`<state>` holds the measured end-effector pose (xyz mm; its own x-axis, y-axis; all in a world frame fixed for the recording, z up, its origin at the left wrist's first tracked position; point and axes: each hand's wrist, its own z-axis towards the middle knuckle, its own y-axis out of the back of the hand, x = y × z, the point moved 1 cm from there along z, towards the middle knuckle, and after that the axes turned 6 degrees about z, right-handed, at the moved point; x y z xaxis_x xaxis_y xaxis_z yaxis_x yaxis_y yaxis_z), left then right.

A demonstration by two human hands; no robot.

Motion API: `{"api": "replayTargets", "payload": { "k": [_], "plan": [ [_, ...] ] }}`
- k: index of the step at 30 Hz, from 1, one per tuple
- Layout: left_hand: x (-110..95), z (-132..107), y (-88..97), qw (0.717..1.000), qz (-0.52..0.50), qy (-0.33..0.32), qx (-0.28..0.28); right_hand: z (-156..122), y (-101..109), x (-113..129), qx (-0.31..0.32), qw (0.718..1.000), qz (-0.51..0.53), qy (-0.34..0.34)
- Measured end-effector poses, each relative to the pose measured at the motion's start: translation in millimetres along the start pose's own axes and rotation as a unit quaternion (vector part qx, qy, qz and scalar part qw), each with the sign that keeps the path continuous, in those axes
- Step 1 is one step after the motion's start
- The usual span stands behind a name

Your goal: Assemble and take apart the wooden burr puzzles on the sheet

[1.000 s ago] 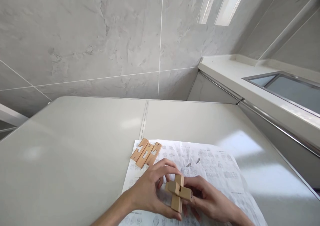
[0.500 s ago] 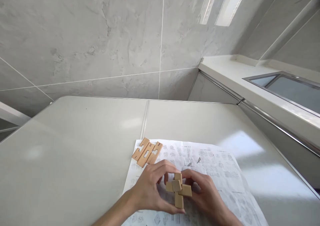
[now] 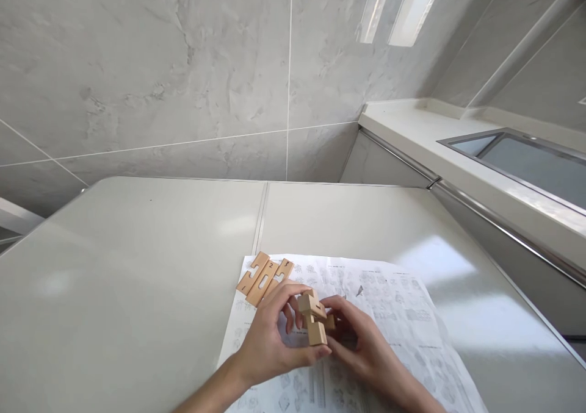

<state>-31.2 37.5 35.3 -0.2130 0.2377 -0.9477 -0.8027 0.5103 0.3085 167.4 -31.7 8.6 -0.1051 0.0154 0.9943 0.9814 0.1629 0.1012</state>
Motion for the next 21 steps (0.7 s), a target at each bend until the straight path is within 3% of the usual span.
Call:
{"api": "replayTargets", "payload": {
  "k": [10, 16, 21],
  "plan": [
    [2, 1, -1.2, 0.999, -0.019, 0.028, 0.033, 4, 11, -8, -0.152, 0.974, -0.165, 0.025],
    [4, 0, -1.9, 0.998, 0.015, 0.042, 0.051, 5, 13, -12, -0.147, 0.96, -0.23, 0.063],
    [6, 0, -2.5, 0.998, -0.01, 0.035, 0.056, 3, 17, 6, -0.102, 0.97, -0.175, 0.135]
  ]
}}
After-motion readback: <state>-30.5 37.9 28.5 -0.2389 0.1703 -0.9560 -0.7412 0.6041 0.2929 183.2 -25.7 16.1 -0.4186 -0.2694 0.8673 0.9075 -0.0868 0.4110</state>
